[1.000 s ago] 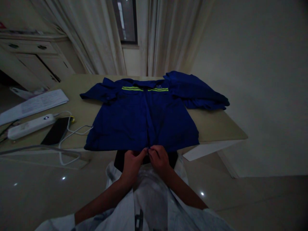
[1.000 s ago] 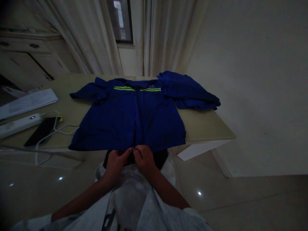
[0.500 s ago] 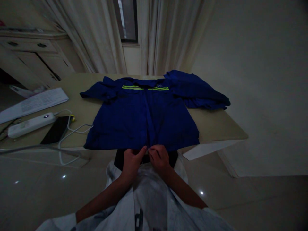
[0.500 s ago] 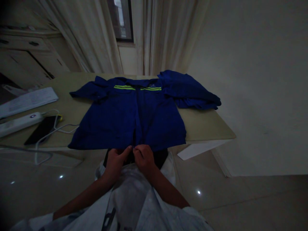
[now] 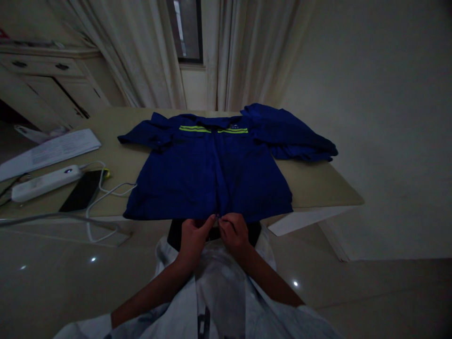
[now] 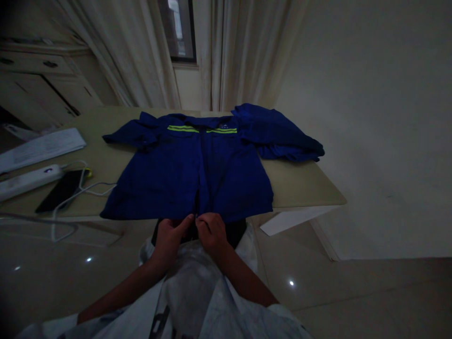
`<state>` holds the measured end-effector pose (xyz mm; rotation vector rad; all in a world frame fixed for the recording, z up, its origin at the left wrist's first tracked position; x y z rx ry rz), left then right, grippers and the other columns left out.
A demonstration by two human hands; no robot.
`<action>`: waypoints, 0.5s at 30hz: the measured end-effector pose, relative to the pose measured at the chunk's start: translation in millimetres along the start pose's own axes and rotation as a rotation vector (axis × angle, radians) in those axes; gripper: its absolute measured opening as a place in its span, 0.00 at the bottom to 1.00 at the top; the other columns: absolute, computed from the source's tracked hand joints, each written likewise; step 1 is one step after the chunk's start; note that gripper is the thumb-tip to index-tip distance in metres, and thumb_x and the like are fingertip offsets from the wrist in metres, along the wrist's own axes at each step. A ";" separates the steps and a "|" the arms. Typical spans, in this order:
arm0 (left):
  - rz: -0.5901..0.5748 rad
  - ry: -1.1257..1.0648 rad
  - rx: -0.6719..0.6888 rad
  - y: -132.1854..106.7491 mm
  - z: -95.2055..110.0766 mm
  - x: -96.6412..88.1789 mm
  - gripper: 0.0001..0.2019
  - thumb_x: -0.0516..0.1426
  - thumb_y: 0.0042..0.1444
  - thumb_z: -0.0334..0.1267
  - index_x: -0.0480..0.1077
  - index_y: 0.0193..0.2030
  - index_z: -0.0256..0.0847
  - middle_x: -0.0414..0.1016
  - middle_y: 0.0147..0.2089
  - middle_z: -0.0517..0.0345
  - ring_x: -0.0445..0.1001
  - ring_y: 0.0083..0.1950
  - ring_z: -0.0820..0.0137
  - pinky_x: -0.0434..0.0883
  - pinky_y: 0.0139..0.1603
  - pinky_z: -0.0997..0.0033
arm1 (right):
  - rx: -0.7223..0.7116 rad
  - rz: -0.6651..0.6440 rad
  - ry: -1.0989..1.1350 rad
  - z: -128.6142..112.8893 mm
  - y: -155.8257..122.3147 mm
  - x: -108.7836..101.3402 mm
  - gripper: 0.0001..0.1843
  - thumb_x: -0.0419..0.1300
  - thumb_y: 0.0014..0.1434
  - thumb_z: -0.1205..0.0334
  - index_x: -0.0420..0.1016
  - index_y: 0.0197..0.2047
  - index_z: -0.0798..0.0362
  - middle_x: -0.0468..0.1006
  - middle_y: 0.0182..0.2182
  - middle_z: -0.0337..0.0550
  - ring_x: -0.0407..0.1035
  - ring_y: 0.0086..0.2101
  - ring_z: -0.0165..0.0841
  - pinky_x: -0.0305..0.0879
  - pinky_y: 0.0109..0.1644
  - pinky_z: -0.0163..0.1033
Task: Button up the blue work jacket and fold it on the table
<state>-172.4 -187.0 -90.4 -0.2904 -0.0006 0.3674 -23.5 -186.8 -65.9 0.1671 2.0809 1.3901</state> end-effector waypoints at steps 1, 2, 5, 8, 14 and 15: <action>-0.010 0.000 -0.005 -0.6 -0.2 0.8 0.24 0.70 0.43 0.57 0.75 0.24 0.34 0.70 0.22 0.58 0.63 0.24 0.73 0.60 0.25 0.74 | -0.002 -0.005 -0.005 -0.2 0.5 0.3 0.08 0.63 0.67 0.75 0.75 0.41 0.52 0.77 0.36 0.46 0.73 0.38 0.34 0.75 0.43 0.40; -0.017 0.003 -0.006 -1.3 -0.2 1.3 0.24 0.69 0.44 0.57 0.74 0.24 0.34 0.69 0.22 0.58 0.62 0.24 0.73 0.60 0.25 0.74 | -0.002 -0.006 -0.012 -0.2 0.9 0.5 0.07 0.62 0.68 0.74 0.75 0.41 0.52 0.77 0.36 0.46 0.73 0.38 0.34 0.75 0.42 0.40; -0.019 0.014 -0.001 -2.7 0.6 0.8 0.24 0.69 0.43 0.56 0.73 0.23 0.35 0.67 0.21 0.60 0.61 0.24 0.74 0.58 0.25 0.74 | 0.004 -0.011 -0.029 0.4 1.0 1.6 0.07 0.61 0.69 0.73 0.75 0.40 0.51 0.77 0.36 0.45 0.74 0.38 0.34 0.75 0.42 0.40; -0.021 0.006 -0.012 -2.8 1.2 -0.6 0.24 0.70 0.42 0.57 0.71 0.23 0.36 0.65 0.21 0.62 0.59 0.24 0.75 0.57 0.24 0.74 | 0.008 -0.008 -0.020 1.3 -0.1 2.5 0.07 0.62 0.68 0.73 0.75 0.40 0.52 0.77 0.36 0.45 0.73 0.38 0.34 0.74 0.43 0.40; -0.050 -0.053 -0.015 -2.4 4.8 0.7 0.26 0.71 0.43 0.59 0.70 0.25 0.36 0.63 0.22 0.64 0.57 0.24 0.76 0.56 0.25 0.75 | 0.031 -0.010 -0.006 3.1 -3.3 2.4 0.08 0.62 0.67 0.74 0.76 0.40 0.51 0.77 0.36 0.44 0.74 0.38 0.33 0.74 0.43 0.40; -0.049 -0.060 -0.020 -2.5 5.0 1.0 0.26 0.71 0.42 0.59 0.70 0.25 0.36 0.63 0.22 0.64 0.58 0.24 0.76 0.57 0.25 0.75 | 0.037 -0.011 -0.009 3.3 -3.6 2.2 0.08 0.62 0.67 0.74 0.76 0.40 0.51 0.77 0.36 0.45 0.74 0.39 0.34 0.74 0.43 0.40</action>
Point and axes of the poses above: each hand's wrist, its own y-axis towards the middle knuckle, its own x-axis out of the palm, z = x × y, the point moved 6 cm from there along y, towards the middle knuckle
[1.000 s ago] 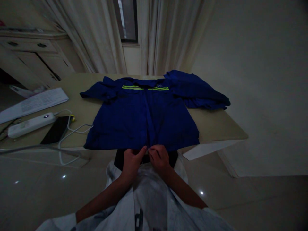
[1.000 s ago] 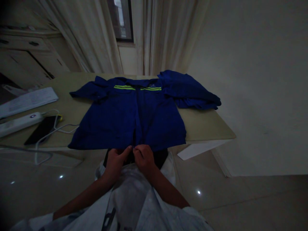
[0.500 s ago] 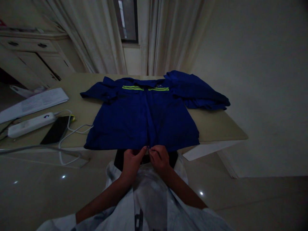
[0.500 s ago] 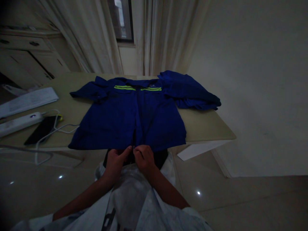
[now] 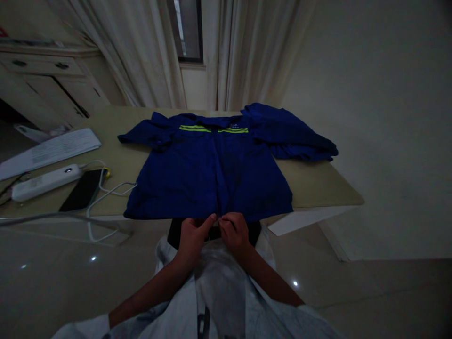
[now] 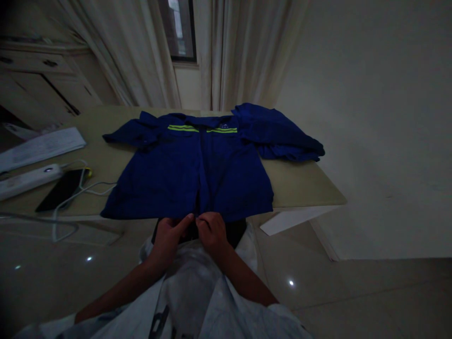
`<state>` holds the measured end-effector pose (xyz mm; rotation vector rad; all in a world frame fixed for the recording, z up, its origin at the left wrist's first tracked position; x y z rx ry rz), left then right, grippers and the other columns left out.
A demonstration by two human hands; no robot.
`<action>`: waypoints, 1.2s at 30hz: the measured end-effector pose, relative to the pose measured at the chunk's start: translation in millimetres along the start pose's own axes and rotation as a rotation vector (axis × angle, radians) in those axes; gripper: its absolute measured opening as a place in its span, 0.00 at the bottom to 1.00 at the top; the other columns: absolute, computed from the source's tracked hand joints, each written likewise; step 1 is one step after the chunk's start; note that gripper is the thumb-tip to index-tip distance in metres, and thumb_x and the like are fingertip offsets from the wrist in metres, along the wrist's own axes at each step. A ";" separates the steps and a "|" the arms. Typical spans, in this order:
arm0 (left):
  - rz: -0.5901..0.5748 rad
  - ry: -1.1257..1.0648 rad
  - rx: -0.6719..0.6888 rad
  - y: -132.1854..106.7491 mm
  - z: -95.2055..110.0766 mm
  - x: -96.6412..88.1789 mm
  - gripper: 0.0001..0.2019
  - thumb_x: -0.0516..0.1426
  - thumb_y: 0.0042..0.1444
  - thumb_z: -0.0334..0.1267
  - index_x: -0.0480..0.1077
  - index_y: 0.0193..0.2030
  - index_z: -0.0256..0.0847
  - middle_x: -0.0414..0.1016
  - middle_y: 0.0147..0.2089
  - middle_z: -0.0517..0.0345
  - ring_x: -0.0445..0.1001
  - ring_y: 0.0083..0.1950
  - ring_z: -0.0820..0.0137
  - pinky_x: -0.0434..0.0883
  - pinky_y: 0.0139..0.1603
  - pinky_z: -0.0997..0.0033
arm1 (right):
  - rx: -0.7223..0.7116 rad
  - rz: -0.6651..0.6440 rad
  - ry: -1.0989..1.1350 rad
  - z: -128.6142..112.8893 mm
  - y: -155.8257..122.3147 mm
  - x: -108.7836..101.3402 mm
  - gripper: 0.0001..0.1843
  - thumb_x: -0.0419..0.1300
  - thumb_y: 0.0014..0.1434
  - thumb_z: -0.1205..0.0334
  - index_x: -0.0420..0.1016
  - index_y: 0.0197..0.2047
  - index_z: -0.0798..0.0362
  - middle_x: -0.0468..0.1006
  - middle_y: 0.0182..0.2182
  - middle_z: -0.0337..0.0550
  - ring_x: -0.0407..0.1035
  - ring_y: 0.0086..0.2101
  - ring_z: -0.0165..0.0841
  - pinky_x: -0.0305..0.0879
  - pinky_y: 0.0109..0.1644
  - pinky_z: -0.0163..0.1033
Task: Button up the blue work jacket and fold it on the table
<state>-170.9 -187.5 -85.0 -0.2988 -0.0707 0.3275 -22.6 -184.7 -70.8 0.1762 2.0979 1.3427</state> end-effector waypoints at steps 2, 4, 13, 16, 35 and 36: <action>0.005 -0.001 -0.014 -0.4 -0.6 0.1 0.26 0.71 0.41 0.59 0.71 0.25 0.36 0.64 0.22 0.63 0.58 0.24 0.76 0.57 0.25 0.75 | 0.007 0.011 -0.008 0.0 0.1 -0.9 0.08 0.63 0.66 0.74 0.76 0.41 0.51 0.77 0.37 0.45 0.74 0.39 0.34 0.75 0.43 0.40; 0.007 0.021 -0.021 -0.7 -1.8 -0.1 0.26 0.70 0.41 0.60 0.71 0.23 0.36 0.65 0.21 0.62 0.59 0.24 0.75 0.58 0.25 0.74 | 0.006 0.018 -0.014 -0.6 1.1 -1.5 0.08 0.63 0.67 0.74 0.76 0.41 0.50 0.77 0.36 0.45 0.74 0.39 0.35 0.75 0.42 0.41; -0.034 0.067 -0.006 -3.0 -1.0 -0.2 0.25 0.70 0.42 0.57 0.69 0.20 0.37 0.63 0.19 0.63 0.58 0.23 0.76 0.56 0.24 0.74 | 0.006 0.009 -0.003 -0.5 1.7 0.6 0.08 0.62 0.67 0.74 0.76 0.42 0.50 0.78 0.36 0.45 0.75 0.39 0.35 0.75 0.43 0.41; -0.048 0.056 -0.017 -1.0 -5.3 -0.3 0.25 0.71 0.42 0.58 0.70 0.21 0.37 0.63 0.19 0.63 0.57 0.22 0.76 0.56 0.24 0.74 | 0.032 0.013 0.007 2.7 -1.2 3.2 0.08 0.62 0.67 0.74 0.76 0.42 0.50 0.78 0.36 0.45 0.75 0.38 0.34 0.75 0.42 0.41; -0.010 0.012 -0.007 5.2 -15.6 -7.4 0.26 0.69 0.48 0.60 0.67 0.21 0.39 0.63 0.20 0.64 0.57 0.23 0.76 0.57 0.26 0.73 | 0.163 -0.161 0.213 12.6 16.8 -11.9 0.04 0.65 0.69 0.64 0.81 0.46 0.51 0.82 0.41 0.47 0.77 0.42 0.36 0.77 0.46 0.44; -0.010 0.018 -0.012 5.2 -15.4 -7.6 0.27 0.68 0.48 0.60 0.67 0.20 0.40 0.63 0.19 0.64 0.57 0.23 0.76 0.57 0.26 0.73 | 0.143 -0.159 0.193 11.2 16.7 -12.3 0.04 0.65 0.69 0.65 0.81 0.46 0.51 0.82 0.41 0.47 0.77 0.41 0.36 0.77 0.46 0.43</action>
Point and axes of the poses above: each hand's wrist, its own y-axis towards the middle knuckle, its own x-axis out of the palm, z = x × y, the point moved 6 cm from there along y, towards the middle knuckle
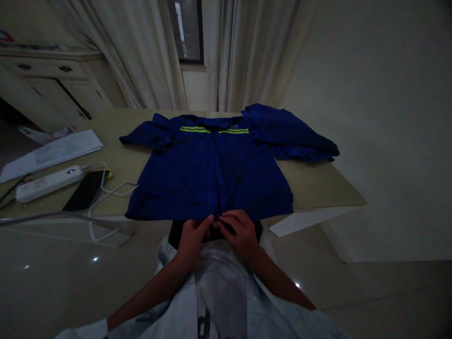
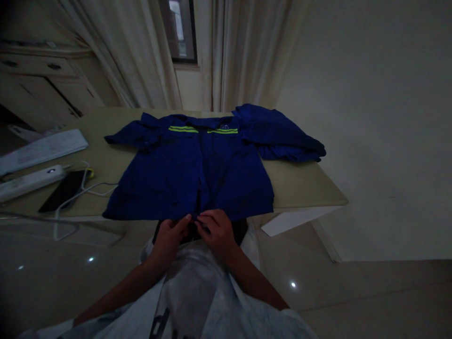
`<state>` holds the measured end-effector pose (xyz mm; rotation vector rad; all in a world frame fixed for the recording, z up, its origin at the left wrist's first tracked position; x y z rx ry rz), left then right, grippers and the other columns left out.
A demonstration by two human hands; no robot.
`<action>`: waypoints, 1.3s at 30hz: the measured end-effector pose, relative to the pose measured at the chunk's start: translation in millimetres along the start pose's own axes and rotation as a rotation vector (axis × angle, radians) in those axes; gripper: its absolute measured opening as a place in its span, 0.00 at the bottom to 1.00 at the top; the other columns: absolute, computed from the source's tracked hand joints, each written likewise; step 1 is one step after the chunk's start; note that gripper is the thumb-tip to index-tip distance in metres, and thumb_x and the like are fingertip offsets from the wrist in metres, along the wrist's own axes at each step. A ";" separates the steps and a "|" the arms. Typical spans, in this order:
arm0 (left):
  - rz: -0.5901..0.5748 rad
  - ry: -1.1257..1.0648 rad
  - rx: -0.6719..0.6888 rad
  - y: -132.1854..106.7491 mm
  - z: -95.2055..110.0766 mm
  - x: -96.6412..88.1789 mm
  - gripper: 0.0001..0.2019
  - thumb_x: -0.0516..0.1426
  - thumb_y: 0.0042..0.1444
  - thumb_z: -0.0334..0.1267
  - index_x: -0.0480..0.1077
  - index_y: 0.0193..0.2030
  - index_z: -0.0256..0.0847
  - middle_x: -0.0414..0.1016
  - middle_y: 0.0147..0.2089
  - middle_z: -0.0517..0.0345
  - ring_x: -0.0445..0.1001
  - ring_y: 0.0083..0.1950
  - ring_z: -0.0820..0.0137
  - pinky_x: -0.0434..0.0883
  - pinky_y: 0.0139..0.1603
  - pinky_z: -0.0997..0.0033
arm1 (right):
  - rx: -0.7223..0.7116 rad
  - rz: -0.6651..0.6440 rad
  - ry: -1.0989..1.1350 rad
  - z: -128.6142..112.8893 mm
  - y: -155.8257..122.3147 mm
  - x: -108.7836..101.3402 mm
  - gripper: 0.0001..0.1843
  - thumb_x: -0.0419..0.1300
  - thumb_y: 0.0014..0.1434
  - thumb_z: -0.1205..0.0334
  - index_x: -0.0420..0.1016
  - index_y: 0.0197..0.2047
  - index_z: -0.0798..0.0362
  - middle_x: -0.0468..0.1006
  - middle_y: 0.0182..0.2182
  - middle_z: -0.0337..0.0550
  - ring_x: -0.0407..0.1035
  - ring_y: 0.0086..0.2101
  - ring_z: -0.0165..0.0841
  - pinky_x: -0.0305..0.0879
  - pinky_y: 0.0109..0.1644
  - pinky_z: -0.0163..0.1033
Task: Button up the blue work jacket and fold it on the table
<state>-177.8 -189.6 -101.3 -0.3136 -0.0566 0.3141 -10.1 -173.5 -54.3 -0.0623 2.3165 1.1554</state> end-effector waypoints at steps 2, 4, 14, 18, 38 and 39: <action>-0.009 0.020 -0.009 0.5 0.0 -0.2 0.27 0.68 0.47 0.60 0.66 0.18 0.40 0.63 0.19 0.63 0.57 0.22 0.75 0.57 0.26 0.72 | -0.010 0.001 -0.005 -0.2 -0.4 -0.7 0.05 0.64 0.69 0.66 0.81 0.46 0.51 0.82 0.41 0.47 0.77 0.41 0.36 0.77 0.46 0.43; -0.017 0.047 -0.011 1.6 -1.0 -0.9 0.27 0.68 0.47 0.60 0.67 0.17 0.40 0.64 0.18 0.61 0.58 0.22 0.75 0.57 0.26 0.72 | 0.023 -0.005 0.055 3.3 0.0 -1.3 0.04 0.64 0.69 0.65 0.81 0.46 0.51 0.82 0.41 0.47 0.78 0.42 0.36 0.77 0.46 0.42; -0.033 0.073 -0.047 6.4 -14.2 -0.1 0.26 0.67 0.46 0.59 0.67 0.16 0.39 0.63 0.17 0.62 0.58 0.22 0.75 0.57 0.27 0.72 | 0.153 -0.065 0.184 17.4 3.6 3.2 0.04 0.63 0.70 0.63 0.78 0.47 0.51 0.79 0.42 0.46 0.76 0.45 0.37 0.75 0.51 0.43; -0.028 0.052 -0.075 3.0 -7.9 0.8 0.28 0.67 0.45 0.63 0.67 0.16 0.39 0.61 0.17 0.63 0.55 0.21 0.76 0.56 0.26 0.72 | 0.124 -0.161 0.227 20.1 3.3 2.8 0.14 0.69 0.66 0.58 0.77 0.52 0.49 0.79 0.47 0.48 0.74 0.49 0.39 0.74 0.54 0.46; -0.100 0.139 -0.083 10.9 -23.1 -9.5 0.28 0.68 0.50 0.63 0.70 0.20 0.37 0.65 0.19 0.61 0.57 0.22 0.76 0.54 0.25 0.73 | 0.111 -0.137 0.249 16.3 4.7 2.2 0.04 0.66 0.69 0.60 0.82 0.44 0.50 0.81 0.42 0.46 0.77 0.43 0.36 0.75 0.48 0.43; -0.096 0.124 -0.091 11.2 -25.3 -8.9 0.28 0.67 0.50 0.63 0.71 0.20 0.37 0.67 0.20 0.60 0.58 0.22 0.76 0.55 0.25 0.73 | 0.138 -0.157 0.282 17.7 5.7 2.6 0.04 0.67 0.68 0.59 0.82 0.44 0.49 0.81 0.43 0.46 0.77 0.44 0.36 0.75 0.49 0.43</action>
Point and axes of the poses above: each hand's wrist, its own y-axis towards the middle knuckle, its own x-axis out of the palm, z = x × y, the point moved 6 cm from there along y, towards the middle knuckle
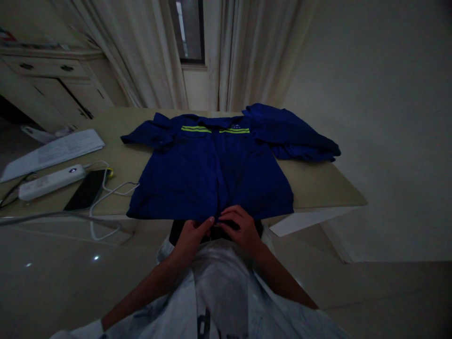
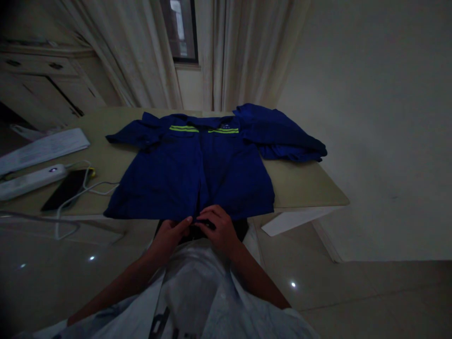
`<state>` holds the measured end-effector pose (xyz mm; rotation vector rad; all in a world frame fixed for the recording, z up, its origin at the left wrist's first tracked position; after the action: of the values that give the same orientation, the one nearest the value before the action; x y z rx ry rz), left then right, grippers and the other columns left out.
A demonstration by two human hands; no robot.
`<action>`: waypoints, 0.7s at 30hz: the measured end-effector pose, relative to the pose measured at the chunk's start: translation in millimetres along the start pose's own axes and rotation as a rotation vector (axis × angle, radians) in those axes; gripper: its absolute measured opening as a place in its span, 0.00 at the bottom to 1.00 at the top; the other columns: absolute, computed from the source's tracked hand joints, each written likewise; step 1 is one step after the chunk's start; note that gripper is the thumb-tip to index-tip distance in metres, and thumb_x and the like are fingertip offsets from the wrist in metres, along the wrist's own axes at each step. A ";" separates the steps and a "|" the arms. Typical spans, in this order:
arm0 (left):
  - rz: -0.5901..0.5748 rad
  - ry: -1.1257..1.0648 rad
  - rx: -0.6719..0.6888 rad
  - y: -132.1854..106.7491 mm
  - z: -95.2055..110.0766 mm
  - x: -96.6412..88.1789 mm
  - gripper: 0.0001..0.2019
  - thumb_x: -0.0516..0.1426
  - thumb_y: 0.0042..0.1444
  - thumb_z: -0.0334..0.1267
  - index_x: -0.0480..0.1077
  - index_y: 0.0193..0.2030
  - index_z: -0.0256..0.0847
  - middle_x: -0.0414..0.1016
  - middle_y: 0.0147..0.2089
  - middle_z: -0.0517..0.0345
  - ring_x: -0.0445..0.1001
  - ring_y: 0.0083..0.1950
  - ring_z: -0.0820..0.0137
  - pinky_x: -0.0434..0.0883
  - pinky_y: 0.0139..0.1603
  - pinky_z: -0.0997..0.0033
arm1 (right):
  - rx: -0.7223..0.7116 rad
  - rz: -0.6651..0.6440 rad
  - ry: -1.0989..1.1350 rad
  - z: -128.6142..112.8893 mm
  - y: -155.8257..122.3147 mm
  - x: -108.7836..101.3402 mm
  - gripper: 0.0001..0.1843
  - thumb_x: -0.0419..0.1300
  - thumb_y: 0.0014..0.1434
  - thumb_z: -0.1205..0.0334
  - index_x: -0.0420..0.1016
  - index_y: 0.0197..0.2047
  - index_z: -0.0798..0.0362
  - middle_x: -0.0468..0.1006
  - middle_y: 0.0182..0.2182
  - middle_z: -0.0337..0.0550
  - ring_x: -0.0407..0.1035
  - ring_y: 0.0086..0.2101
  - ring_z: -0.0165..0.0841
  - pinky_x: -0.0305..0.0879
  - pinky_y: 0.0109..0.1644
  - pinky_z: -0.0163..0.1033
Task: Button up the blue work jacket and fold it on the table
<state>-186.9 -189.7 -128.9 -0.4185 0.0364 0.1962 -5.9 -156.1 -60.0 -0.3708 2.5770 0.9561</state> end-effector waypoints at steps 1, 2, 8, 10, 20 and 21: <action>0.001 -0.021 -0.004 0.2 -1.2 1.3 0.28 0.67 0.49 0.63 0.71 0.21 0.37 0.68 0.20 0.59 0.59 0.23 0.75 0.56 0.26 0.73 | 0.027 -0.015 0.033 1.3 1.2 -0.4 0.04 0.67 0.68 0.59 0.82 0.44 0.49 0.81 0.43 0.45 0.77 0.44 0.36 0.74 0.50 0.43; 0.004 -0.047 -0.003 0.1 -1.3 2.7 0.28 0.67 0.49 0.64 0.72 0.22 0.36 0.69 0.21 0.58 0.61 0.23 0.75 0.57 0.26 0.73 | 0.052 -0.020 0.061 2.5 2.3 -1.3 0.04 0.67 0.68 0.59 0.82 0.44 0.49 0.81 0.43 0.45 0.77 0.44 0.35 0.74 0.50 0.42; 0.022 -0.028 0.061 -7.3 16.9 6.4 0.29 0.67 0.46 0.64 0.71 0.20 0.37 0.68 0.20 0.59 0.61 0.24 0.74 0.61 0.29 0.72 | 0.102 0.032 0.093 5.1 4.8 -5.8 0.02 0.66 0.68 0.63 0.81 0.43 0.49 0.80 0.40 0.43 0.76 0.42 0.34 0.74 0.49 0.41; 0.026 -0.001 0.074 -9.8 22.7 5.3 0.29 0.67 0.46 0.64 0.69 0.18 0.38 0.65 0.19 0.60 0.60 0.23 0.75 0.60 0.29 0.72 | 0.098 0.041 0.073 4.4 4.8 -4.8 0.02 0.65 0.69 0.63 0.80 0.43 0.49 0.80 0.40 0.43 0.76 0.42 0.34 0.74 0.49 0.41; -0.046 -0.010 0.025 -14.7 29.9 4.0 0.26 0.69 0.41 0.60 0.69 0.18 0.38 0.69 0.20 0.58 0.63 0.24 0.73 0.58 0.27 0.72 | 0.122 0.088 0.019 3.6 2.2 3.1 0.02 0.63 0.70 0.64 0.77 0.43 0.49 0.78 0.41 0.44 0.75 0.42 0.35 0.72 0.48 0.41; -0.052 -0.007 0.023 -15.0 31.0 3.9 0.26 0.69 0.41 0.60 0.69 0.18 0.38 0.69 0.20 0.58 0.63 0.24 0.73 0.59 0.27 0.72 | 0.120 0.090 0.020 3.1 2.2 3.4 0.02 0.62 0.69 0.64 0.77 0.43 0.50 0.77 0.41 0.44 0.74 0.42 0.35 0.72 0.48 0.41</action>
<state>-180.4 -189.8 -95.0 -0.3953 0.0209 0.1455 -9.0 -152.7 -62.3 -0.2338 2.6736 0.8256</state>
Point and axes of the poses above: each hand's wrist, its own y-axis towards the middle knuckle, its own x-axis out of the palm, z = x × y, the point moved 6 cm from there along y, towards the middle knuckle
